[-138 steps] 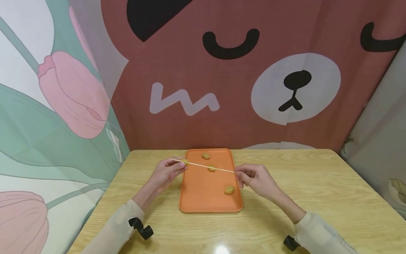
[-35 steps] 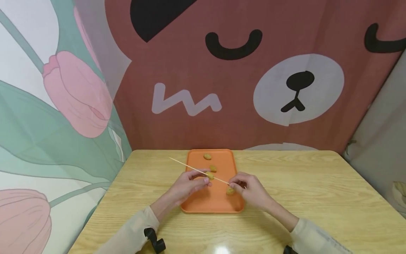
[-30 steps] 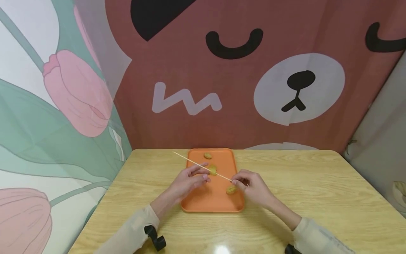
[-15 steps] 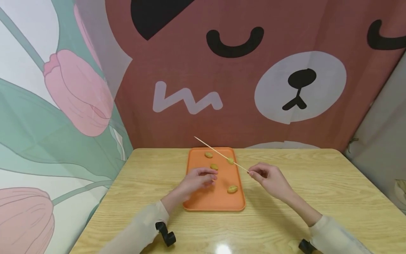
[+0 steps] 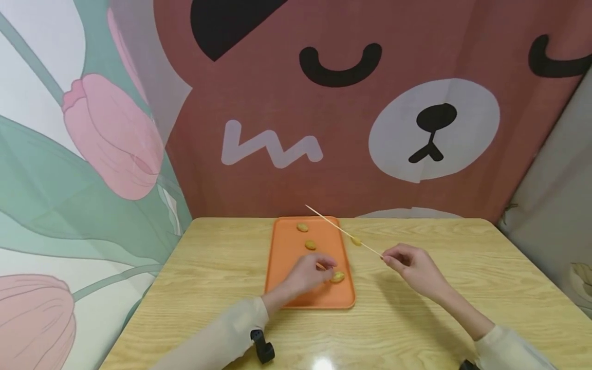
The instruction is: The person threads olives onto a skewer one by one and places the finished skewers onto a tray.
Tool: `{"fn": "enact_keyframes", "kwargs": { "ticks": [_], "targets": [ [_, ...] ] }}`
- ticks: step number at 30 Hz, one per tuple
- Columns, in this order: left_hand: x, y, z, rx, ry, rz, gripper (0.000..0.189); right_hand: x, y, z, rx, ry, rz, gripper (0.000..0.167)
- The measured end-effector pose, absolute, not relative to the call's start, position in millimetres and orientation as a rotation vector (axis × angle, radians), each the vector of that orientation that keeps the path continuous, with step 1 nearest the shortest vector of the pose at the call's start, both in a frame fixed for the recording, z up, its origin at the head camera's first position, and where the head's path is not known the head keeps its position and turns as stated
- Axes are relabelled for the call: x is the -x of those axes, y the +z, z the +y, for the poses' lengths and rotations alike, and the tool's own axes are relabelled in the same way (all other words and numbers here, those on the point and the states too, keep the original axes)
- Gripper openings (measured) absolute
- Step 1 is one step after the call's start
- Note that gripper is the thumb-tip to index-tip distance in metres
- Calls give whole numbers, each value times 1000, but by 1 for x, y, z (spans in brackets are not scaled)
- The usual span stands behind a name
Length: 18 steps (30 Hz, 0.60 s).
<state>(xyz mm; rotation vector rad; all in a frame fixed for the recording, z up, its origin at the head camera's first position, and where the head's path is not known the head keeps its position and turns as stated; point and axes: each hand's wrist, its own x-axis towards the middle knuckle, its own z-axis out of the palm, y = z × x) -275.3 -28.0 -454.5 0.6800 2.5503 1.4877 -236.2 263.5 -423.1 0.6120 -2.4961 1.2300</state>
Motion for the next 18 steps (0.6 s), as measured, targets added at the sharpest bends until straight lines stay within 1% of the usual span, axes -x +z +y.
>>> {"fn": "enact_keyframes", "kwargs": {
  "ticks": [8,18],
  "targets": [
    [272,-458,-20,-713,1413,2595,26,237,-430,274,-562,1290,-2530,6],
    [272,-460,-16,-673,1400,2608,20,242,-439,280,-555,1325,-2532,6]
  ]
}}
